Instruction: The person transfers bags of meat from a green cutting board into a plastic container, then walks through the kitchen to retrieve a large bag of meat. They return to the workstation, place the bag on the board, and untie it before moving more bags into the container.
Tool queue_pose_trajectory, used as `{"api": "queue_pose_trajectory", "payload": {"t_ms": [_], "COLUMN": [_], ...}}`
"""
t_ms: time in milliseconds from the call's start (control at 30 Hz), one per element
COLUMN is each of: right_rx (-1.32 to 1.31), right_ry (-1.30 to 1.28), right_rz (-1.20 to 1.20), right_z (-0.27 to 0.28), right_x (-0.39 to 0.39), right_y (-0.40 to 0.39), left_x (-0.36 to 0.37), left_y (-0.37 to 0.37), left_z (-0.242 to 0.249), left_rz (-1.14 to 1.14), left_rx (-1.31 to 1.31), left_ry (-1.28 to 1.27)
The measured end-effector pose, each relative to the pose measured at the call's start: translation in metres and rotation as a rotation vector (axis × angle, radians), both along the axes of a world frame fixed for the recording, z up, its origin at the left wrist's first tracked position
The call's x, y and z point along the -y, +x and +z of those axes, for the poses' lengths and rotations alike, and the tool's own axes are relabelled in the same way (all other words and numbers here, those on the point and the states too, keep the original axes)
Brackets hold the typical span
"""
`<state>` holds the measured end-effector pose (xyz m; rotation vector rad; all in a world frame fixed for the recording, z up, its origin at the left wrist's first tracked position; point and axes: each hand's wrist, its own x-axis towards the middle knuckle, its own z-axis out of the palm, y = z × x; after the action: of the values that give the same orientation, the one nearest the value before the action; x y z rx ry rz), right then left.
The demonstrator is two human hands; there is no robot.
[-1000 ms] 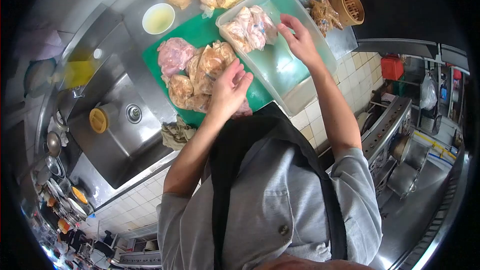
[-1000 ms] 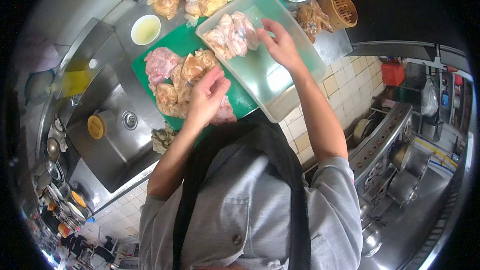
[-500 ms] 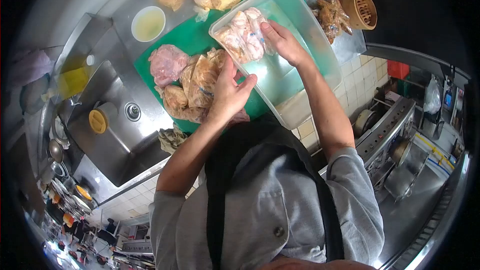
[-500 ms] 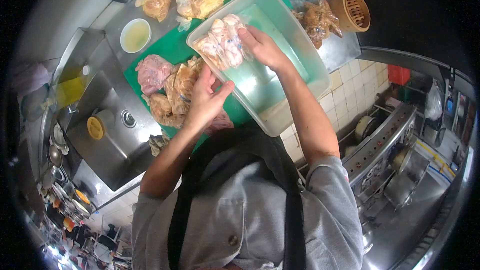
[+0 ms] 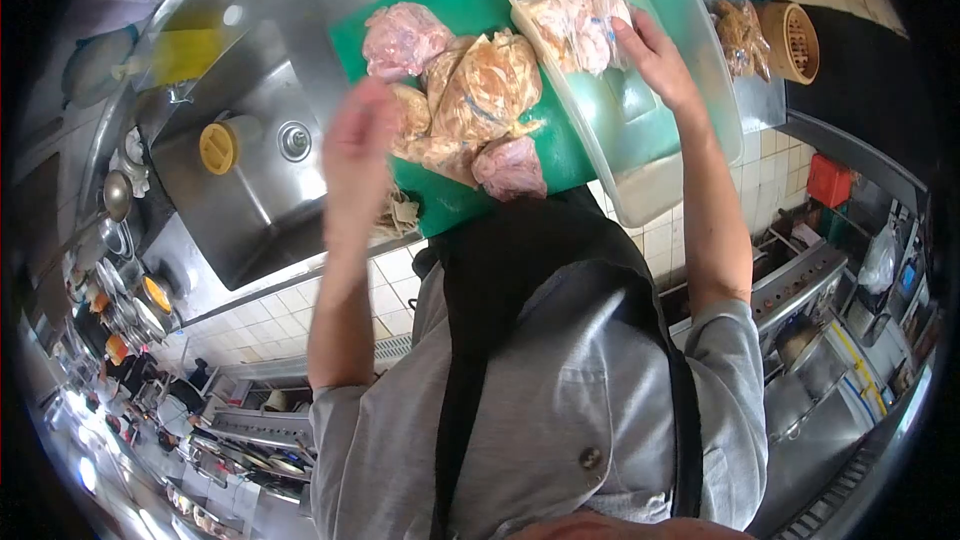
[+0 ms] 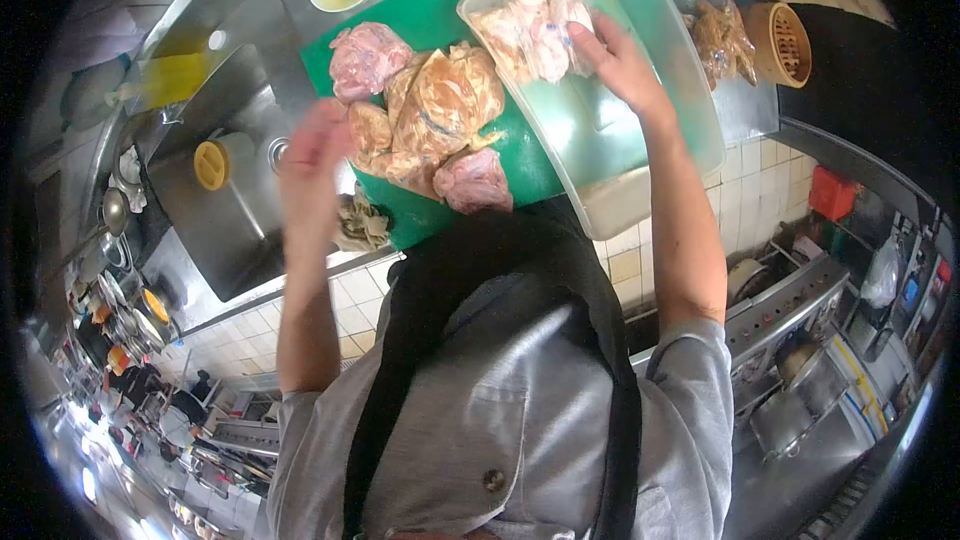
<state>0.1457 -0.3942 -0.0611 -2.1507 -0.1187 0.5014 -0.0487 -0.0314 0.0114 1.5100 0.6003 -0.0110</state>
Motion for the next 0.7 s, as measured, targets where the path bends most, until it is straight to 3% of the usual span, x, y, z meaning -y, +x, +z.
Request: {"api": "queue_pose_trajectory", "payload": {"t_ms": [67,200,300,433,667,700], "right_rx": [0.045,0.014,0.027,0.06,0.115,0.102], "right_ry": [-0.087,0.072,0.048,-0.088,0.065,0.029], "right_rz": [0.024,0.06,0.031,0.071,0.015,-0.026], "right_z": [0.014,0.033,0.012,0.025,0.0,0.004], "right_x": [0.001,-0.012,-0.003,-0.002,-0.001,-0.003], "right_y": [0.0,-0.003,0.002,0.004,0.006,0.008], "left_x": [-0.046,-0.048,-0.024,0.022,0.071,0.077], "left_y": [-0.01,-0.016,-0.016,0.0,0.045,0.056], "left_z": [-0.01,0.0,-0.015,-0.009,-0.004,-0.001], "left_rz": [0.06,0.034,-0.043,-0.13,-0.226,-0.307], "left_rx": [0.029,-0.078,-0.094,-0.059,0.065,0.209], "left_ry": [0.181,-0.003,-0.032,-0.014,0.009,0.289]}}
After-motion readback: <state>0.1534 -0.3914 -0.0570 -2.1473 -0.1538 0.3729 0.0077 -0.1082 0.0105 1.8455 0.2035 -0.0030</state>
